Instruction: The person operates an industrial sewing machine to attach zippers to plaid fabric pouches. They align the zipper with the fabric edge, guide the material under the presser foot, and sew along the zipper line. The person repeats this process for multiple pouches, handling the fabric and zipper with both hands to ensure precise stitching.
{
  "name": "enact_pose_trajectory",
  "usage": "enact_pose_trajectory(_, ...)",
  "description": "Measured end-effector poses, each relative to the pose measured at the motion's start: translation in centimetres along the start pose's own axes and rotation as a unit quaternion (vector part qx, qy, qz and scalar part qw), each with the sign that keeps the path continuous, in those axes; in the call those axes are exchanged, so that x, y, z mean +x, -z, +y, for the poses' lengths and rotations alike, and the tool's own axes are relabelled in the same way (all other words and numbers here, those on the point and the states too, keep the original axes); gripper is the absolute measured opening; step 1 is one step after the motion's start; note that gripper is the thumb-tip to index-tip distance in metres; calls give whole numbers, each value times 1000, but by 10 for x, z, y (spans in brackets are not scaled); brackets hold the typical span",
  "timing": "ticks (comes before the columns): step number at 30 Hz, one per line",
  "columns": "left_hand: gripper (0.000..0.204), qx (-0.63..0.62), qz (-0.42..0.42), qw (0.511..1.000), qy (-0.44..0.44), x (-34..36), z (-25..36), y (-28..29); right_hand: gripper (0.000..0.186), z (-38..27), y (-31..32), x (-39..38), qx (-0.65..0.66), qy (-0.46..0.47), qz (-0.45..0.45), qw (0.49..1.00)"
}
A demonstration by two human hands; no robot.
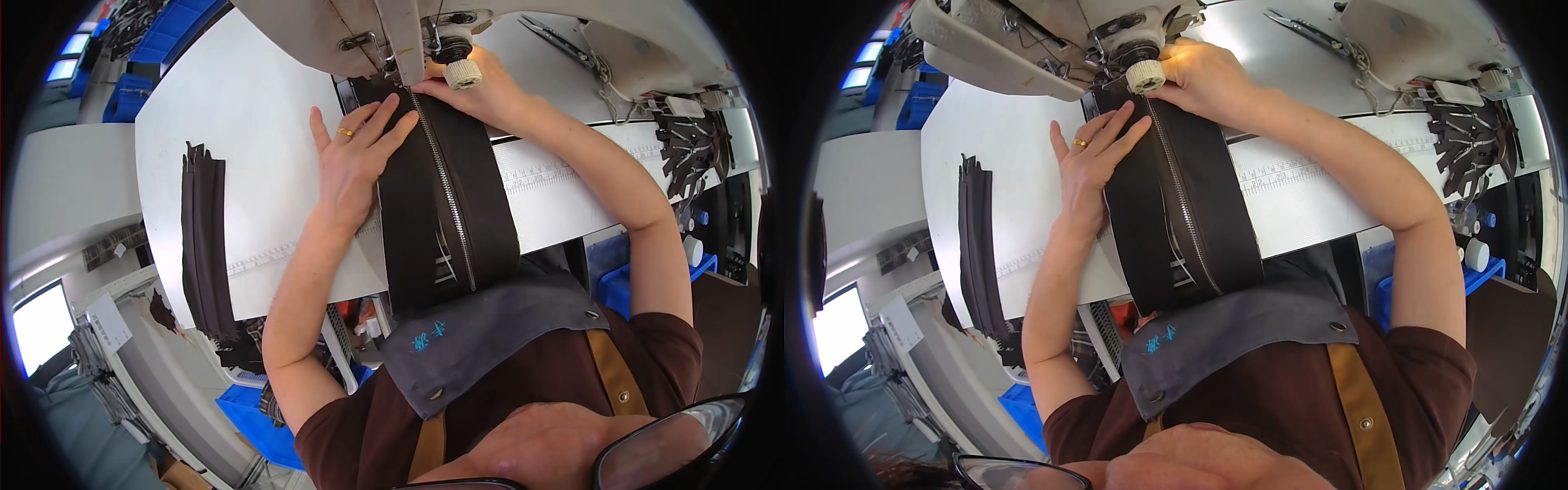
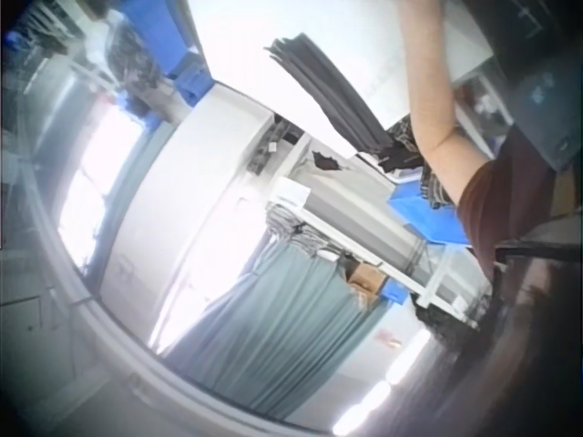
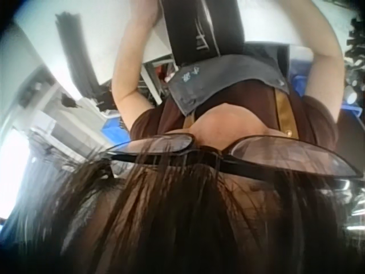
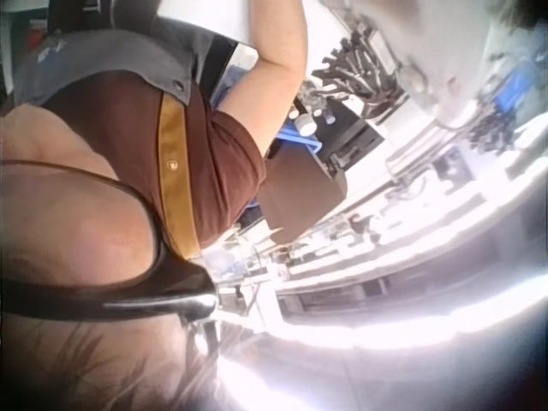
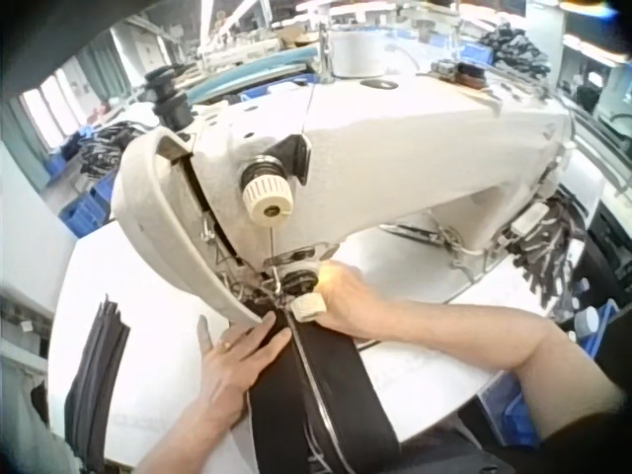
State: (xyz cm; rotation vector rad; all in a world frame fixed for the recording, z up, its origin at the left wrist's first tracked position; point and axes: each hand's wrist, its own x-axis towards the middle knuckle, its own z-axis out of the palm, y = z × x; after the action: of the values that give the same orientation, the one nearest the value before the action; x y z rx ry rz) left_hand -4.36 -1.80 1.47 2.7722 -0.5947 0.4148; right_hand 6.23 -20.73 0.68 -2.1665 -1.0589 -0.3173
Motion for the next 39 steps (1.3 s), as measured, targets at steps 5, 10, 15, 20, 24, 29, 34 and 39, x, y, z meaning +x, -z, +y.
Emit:
enact_pose_trajectory(5, 51, 7, -17, 1000, 2, -1, 4, 1, 17, 2, -4, -2, -32, 13, 15, 999)
enact_pose_trajectory(10, 44, -4, -23, 1000, 21, 0, 5, 1, 17, 0, -3, -2, -15, 23, 32, 999)
enact_pose_trajectory(15, 46, 1, -24, 1000, 10, 5, 0, 2, 16, 11, -7, -1, -5, 10, 16, 1000)
enact_pose_trajectory(20, 45, 16, -27, 999, 13, 0, 2, 0, 16, 6, -8, -4, -38, 19, 24, 999)
enact_pose_trajectory(24, 43, 0, -21, 1000, 20, 2, 3, 2, 17, 6, -5, -2, -40, 9, 32, 999)
enact_pose_trajectory(29, 44, -3, -13, 1000, 16, 9, -5, -2, 17, 19, -10, 1, -20, 11, 20, 1000)
enact_pose_trajectory(34, 41, -13, -17, 1000, 18, 8, -6, -2, 27, 7, 9, -18, -51, 113, 26, 992)
enact_pose_trajectory(39, 50, -14, -15, 1000, 10, 7, -8, -4, 56, -12, 22, -23, -181, 147, -22, 972)
